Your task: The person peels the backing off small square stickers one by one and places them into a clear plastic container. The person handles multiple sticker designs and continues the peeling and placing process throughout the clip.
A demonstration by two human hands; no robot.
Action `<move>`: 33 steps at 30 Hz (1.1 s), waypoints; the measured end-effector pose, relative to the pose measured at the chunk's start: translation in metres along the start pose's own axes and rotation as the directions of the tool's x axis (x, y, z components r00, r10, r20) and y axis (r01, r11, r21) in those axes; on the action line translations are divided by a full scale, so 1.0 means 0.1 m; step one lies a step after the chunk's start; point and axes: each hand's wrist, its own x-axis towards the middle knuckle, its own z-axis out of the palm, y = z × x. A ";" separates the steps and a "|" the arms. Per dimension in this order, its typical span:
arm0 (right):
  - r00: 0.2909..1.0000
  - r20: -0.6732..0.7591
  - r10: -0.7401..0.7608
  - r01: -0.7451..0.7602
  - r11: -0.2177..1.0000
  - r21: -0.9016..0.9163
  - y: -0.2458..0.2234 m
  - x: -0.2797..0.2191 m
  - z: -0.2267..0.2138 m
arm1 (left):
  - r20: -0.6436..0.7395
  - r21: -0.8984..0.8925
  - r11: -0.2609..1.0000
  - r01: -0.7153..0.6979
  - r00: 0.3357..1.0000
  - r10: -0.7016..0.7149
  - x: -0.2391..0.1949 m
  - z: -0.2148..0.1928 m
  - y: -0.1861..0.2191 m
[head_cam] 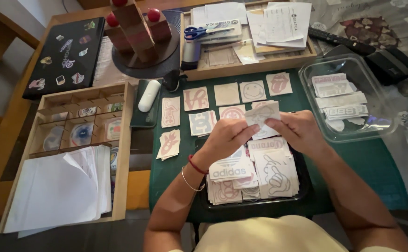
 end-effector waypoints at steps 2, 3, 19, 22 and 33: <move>1.000 -0.012 0.006 -0.006 1.000 -0.017 -0.07 0.01 0.03 | 0.000 -0.047 0.998 0.032 0.999 -0.032 0.01 0.03 -0.03; 1.000 -0.025 0.013 -0.014 0.999 -0.033 -0.11 0.01 0.04 | 0.003 -0.095 0.993 0.065 0.998 -0.065 0.00 0.05 -0.05; 0.999 -0.034 0.035 -0.037 0.997 -0.062 0.02 0.00 0.07 | 0.218 -0.563 0.792 0.236 0.967 -0.133 0.10 -0.06 0.21; 0.977 0.001 0.212 -0.212 0.976 0.040 0.04 0.05 -0.06 | 0.201 -0.516 0.823 0.239 0.967 -0.155 0.13 -0.07 0.24; 0.966 0.232 0.116 -0.117 0.993 -0.013 0.13 0.08 -0.42 | 0.222 0.029 0.999 0.024 0.975 -0.030 0.02 0.18 0.02</move>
